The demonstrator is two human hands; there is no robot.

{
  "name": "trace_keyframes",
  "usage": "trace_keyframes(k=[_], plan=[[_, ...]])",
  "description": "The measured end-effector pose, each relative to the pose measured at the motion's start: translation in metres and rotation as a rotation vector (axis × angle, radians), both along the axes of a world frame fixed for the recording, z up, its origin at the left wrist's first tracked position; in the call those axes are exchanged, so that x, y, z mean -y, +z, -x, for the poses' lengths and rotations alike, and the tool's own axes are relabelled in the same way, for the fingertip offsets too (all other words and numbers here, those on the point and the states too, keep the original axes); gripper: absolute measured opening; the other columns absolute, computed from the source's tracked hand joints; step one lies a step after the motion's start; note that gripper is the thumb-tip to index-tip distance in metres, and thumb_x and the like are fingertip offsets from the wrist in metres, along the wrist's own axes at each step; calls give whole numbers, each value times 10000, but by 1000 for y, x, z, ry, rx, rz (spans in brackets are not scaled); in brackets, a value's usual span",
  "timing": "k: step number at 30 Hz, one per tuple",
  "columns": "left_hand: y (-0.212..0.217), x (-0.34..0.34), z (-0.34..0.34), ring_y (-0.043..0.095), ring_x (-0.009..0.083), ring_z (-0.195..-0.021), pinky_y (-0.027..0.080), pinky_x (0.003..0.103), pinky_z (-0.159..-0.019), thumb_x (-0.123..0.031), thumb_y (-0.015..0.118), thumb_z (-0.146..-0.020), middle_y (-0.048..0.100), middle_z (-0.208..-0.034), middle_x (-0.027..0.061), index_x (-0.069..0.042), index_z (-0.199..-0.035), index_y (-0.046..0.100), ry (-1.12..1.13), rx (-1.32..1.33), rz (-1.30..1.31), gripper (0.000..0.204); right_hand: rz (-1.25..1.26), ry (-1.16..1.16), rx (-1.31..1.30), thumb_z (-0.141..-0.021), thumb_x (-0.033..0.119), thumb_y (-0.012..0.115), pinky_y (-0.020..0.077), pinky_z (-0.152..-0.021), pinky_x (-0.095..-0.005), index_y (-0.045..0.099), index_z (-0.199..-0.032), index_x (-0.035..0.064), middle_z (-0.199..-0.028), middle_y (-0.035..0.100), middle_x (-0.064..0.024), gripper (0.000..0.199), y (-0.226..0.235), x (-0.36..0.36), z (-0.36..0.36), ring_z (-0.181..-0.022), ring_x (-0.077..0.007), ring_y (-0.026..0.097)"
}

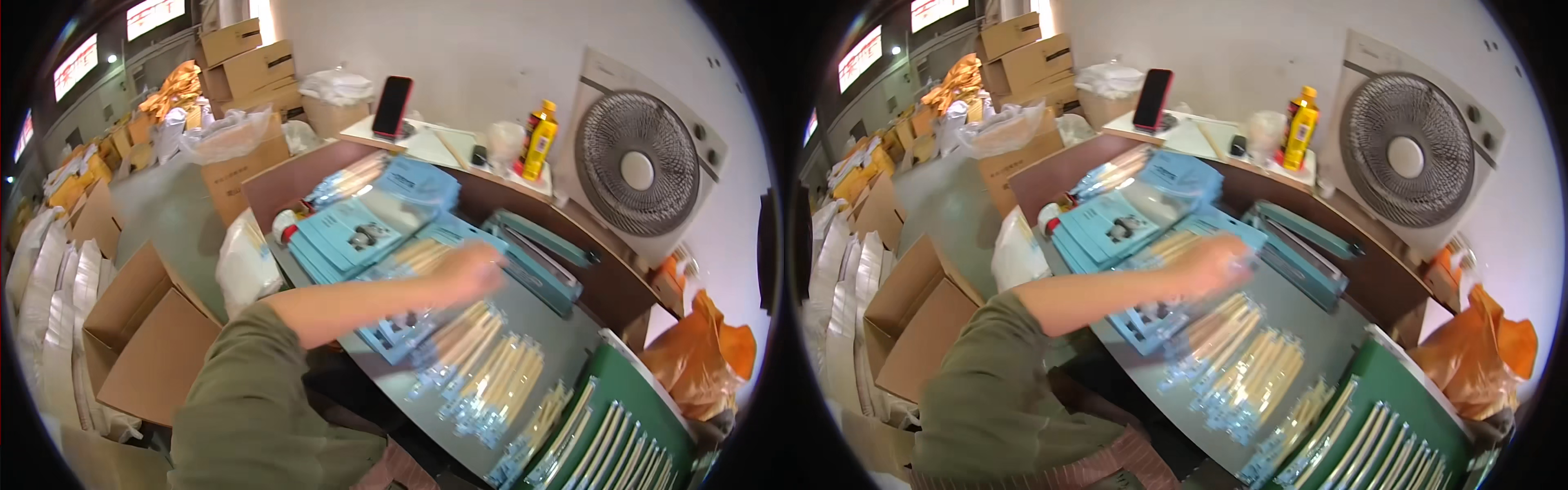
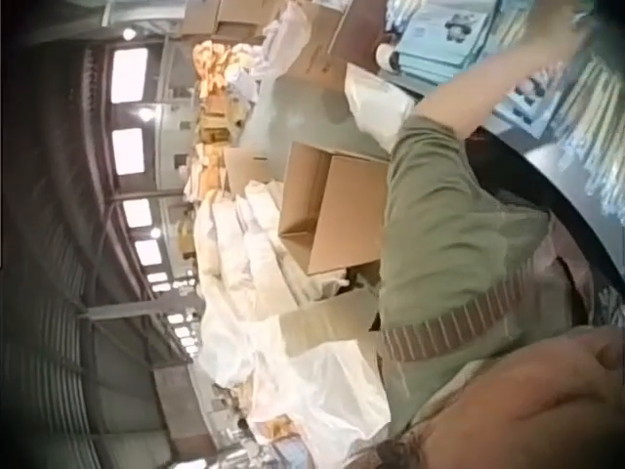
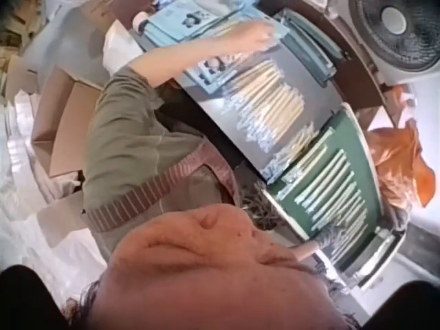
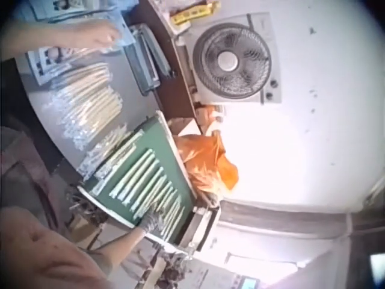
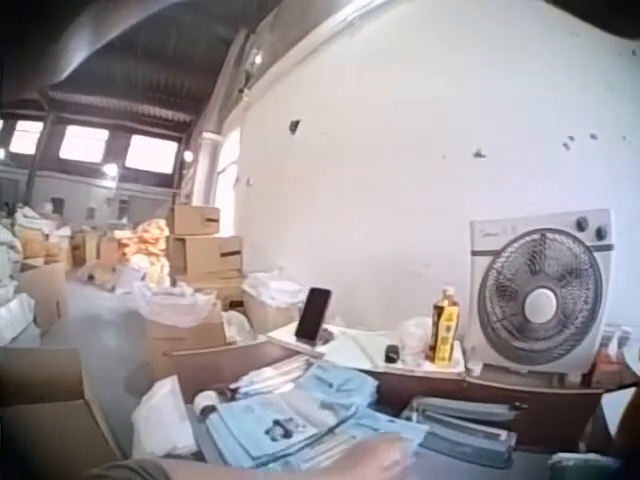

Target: Packaging bundles of wooden sticks into plastic bags and placing them into a cardboard shipping box on a factory floor.

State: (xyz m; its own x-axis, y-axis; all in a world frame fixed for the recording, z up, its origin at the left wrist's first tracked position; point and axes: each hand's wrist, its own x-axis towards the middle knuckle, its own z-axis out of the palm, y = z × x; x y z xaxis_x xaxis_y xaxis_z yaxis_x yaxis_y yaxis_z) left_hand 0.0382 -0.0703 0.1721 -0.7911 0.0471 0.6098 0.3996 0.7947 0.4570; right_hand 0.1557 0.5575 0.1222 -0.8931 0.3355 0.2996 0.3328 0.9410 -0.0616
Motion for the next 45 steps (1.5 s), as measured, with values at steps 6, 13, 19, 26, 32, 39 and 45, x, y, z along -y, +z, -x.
trace_keyframes(k=[6,13,19,26,32,39,45], plan=[[-29,292,-32,577,334,-826,483,406,-700,-40,510,-728,584,-871,180,0,-722,594,839,137,367,94,-57,259,-31,-790,493,538,374,-900,-416,480,-1191,54,-1135,499,-214,597,20,197,11,-1058,-368,454],[-50,333,-3,578,314,-871,487,382,-749,-71,569,-735,559,-991,163,-3,-856,587,881,273,342,140,-173,203,92,-773,380,562,360,-935,-411,437,-1221,33,-1200,463,-210,580,13,312,18,-1118,-358,425],[-28,355,-13,591,329,-847,465,419,-729,-316,503,-834,621,-878,179,-38,-894,588,740,488,165,297,-13,285,82,-714,291,655,306,-993,-424,356,-1280,13,-1297,367,-233,697,-15,353,20,-1186,-390,355],[-34,373,-14,624,338,-743,480,450,-640,-196,444,-826,620,-796,222,-22,-791,654,630,383,348,275,185,32,159,-766,374,594,205,-1057,-375,355,-1291,24,-1343,285,-263,675,-7,402,22,-1260,-377,255],[-9,168,-81,505,114,-499,422,256,-449,-132,448,-892,512,-624,25,-62,-891,486,-264,692,-988,79,31,74,71,-821,518,446,226,-1039,-400,278,-1321,-24,-1346,304,-239,756,-40,396,43,-1260,-348,277],[-105,-26,-44,187,363,-1296,181,404,-1051,-291,537,-826,220,-1385,235,49,-1303,279,-81,615,-496,640,289,77,166,-851,526,379,332,-975,-393,287,-1307,-41,-1298,354,-272,733,-26,393,46,-1170,-375,400],[-109,-72,-37,138,377,-1304,118,496,-1048,-434,494,-816,184,-1409,204,34,-1325,234,138,517,-177,739,576,154,-212,-880,436,415,305,-992,-348,327,-1288,-42,-1297,375,-248,635,-104,308,53,-1215,-355,347]])
